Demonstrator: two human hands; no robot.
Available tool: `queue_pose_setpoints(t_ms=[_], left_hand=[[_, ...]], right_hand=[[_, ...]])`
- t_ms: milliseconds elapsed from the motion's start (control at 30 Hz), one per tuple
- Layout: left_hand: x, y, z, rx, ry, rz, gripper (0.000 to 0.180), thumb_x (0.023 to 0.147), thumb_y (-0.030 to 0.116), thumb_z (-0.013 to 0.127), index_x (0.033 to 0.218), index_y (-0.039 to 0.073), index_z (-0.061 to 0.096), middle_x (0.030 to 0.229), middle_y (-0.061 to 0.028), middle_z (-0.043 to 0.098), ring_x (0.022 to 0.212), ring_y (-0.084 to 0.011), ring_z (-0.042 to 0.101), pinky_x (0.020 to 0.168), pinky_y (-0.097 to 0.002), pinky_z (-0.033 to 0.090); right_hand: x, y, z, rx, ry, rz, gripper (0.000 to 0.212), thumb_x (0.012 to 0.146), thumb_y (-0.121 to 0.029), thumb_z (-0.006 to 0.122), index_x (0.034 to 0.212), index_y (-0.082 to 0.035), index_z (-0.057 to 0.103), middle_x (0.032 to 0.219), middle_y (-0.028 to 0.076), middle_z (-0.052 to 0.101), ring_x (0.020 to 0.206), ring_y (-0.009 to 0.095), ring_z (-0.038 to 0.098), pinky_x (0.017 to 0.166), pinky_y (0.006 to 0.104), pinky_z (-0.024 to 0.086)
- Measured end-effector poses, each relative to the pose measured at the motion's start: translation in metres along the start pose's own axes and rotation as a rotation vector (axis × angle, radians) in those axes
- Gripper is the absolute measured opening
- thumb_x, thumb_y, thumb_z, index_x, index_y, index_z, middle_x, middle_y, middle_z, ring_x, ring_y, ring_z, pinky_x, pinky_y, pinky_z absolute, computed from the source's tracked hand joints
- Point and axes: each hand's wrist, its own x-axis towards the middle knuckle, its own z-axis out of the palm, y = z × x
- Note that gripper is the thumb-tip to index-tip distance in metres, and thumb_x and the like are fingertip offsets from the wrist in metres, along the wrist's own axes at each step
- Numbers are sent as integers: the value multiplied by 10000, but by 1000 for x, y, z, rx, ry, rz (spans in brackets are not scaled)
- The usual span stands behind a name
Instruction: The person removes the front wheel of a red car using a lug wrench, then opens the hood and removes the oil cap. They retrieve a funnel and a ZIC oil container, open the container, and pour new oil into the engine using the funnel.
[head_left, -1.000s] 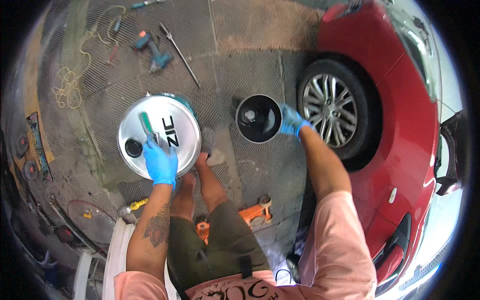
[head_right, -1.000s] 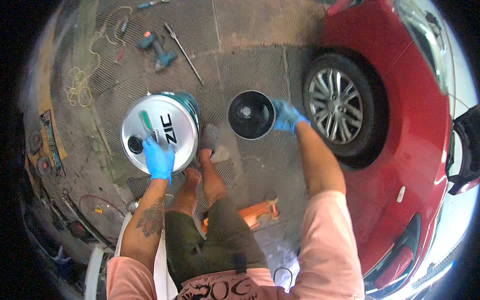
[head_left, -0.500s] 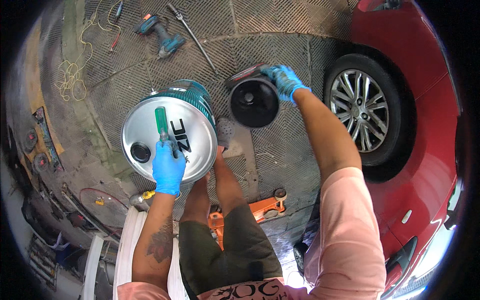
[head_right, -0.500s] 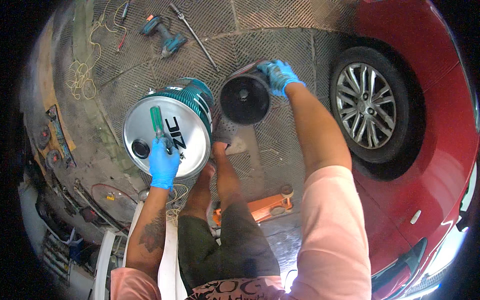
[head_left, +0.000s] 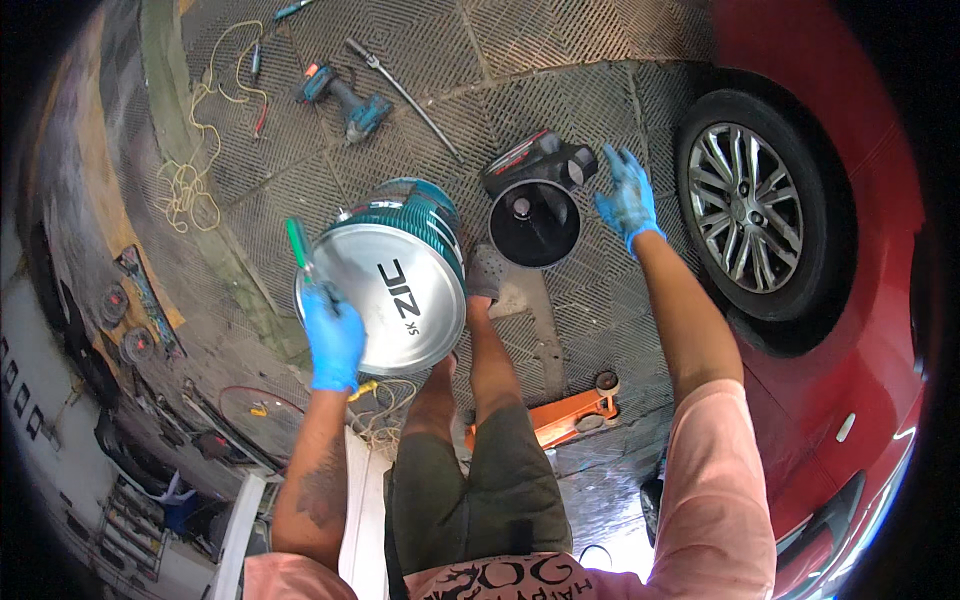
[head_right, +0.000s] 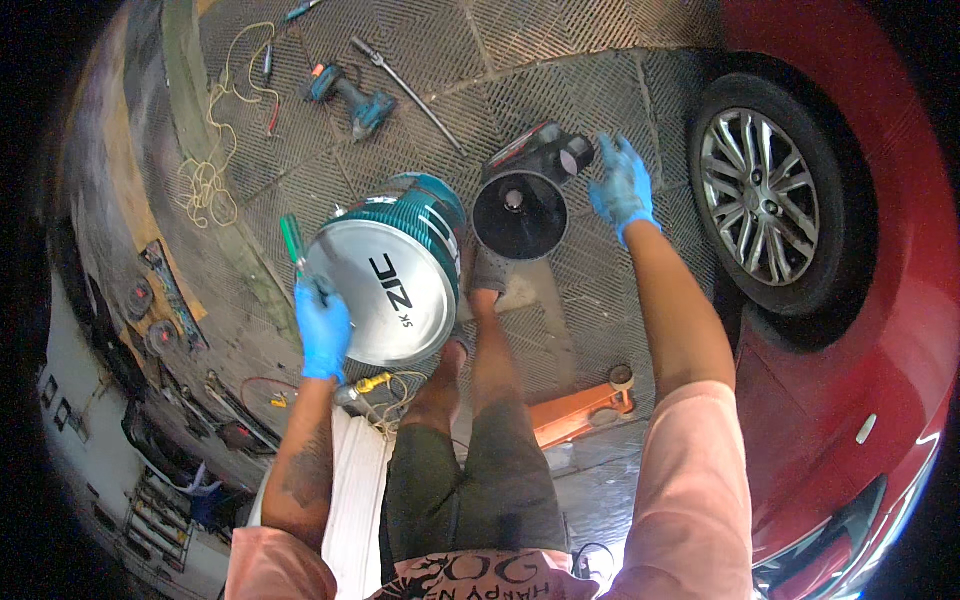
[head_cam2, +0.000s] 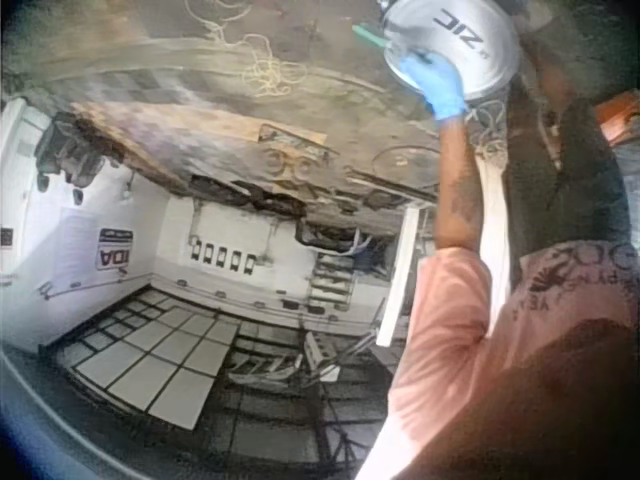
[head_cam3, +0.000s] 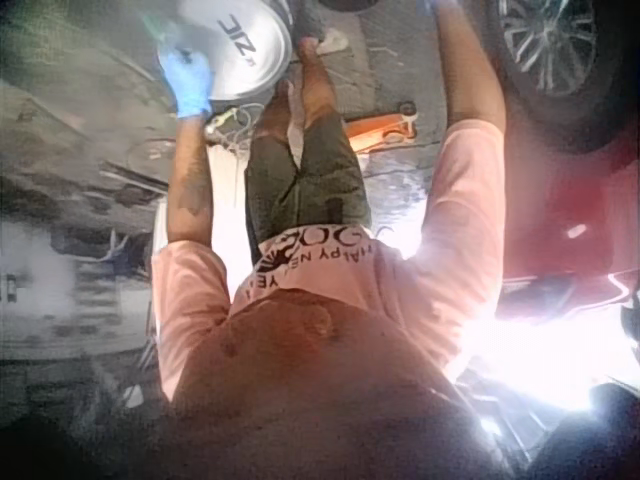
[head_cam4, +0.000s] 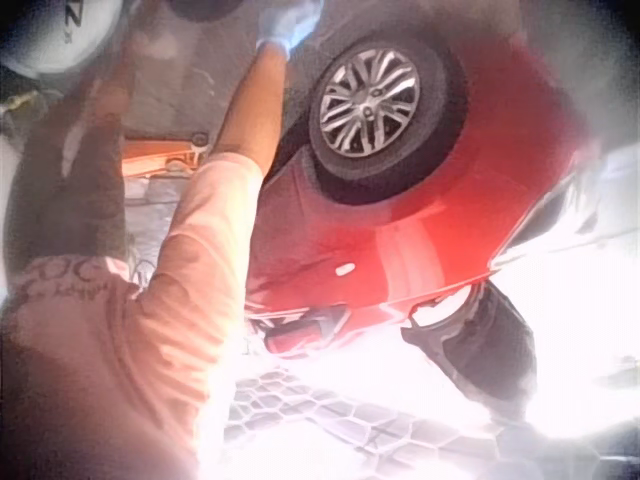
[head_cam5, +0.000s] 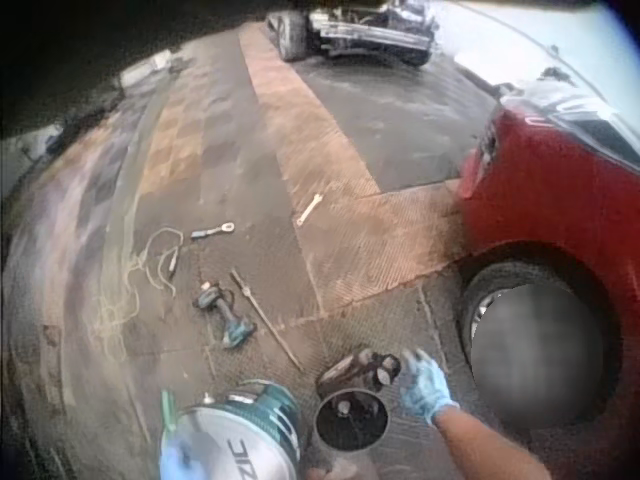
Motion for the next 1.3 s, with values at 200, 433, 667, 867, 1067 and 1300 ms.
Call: queue_pose_setpoints(t_ms=[200, 433, 667, 867, 1067, 1300], left_hand=[[139, -25, -31, 194, -56, -196, 176, 917, 78, 491, 840, -61, 566, 719, -259, 597, 666, -384, 604, 653, -505, 460], [236, -104, -22, 244, -142, -110, 182, 835, 67, 522, 920, -67, 612, 826, -296, 647, 793, -449, 650, 726, -490, 498], [284, -121, -50, 113, -460, 203, 424, 878, 161, 611, 1228, -71, 553, 1202, -288, 556, 1163, -394, 536, 1003, -442, 422], [217, -121, -65, -98, -810, -15, 514, 943, 223, 637, 1339, -74, 501, 1253, -230, 607, 1154, -299, 588, 1037, -369, 439], [108, -120, -60, 59, -687, 215, 520, 936, 198, 602, 1353, -85, 475, 1367, -292, 469, 1280, -397, 481, 1102, -427, 378], [59, -129, -93, 110, -644, 320, 578, 914, 152, 597, 1415, -65, 410, 1398, -281, 450, 1293, -425, 461, 1109, -447, 370]], right_hand=[[-126, 79, 110, 345, -321, 460, 438, 849, -269, 685, 1183, 12, 651, 944, 119, 712, 793, 212, 647, 745, 357, 527], [-233, -134, 130, 1106, -500, 699, 506, 970, -399, 591, 1314, -27, 585, 1222, 100, 644, 1034, 217, 618, 919, 348, 487], [-235, -290, 132, 1241, 293, 1078, 590, 1002, -393, 513, 1393, 49, 486, 1353, 203, 564, 1252, 298, 520, 1062, 393, 402], [-238, -410, 79, 506, 379, 941, 402, 859, -191, 705, 1191, 13, 606, 1122, 211, 633, 1005, 307, 622, 868, 409, 509], [-253, -479, 116, 886, 11, 719, 318, 893, -299, 631, 1102, -60, 659, 1045, 206, 689, 923, 395, 678, 826, 484, 536], [-266, -494, 127, 616, 85, 250, 544, 839, -157, 608, 1359, -17, 528, 1397, 202, 503, 1118, 378, 578, 944, 456, 494]])
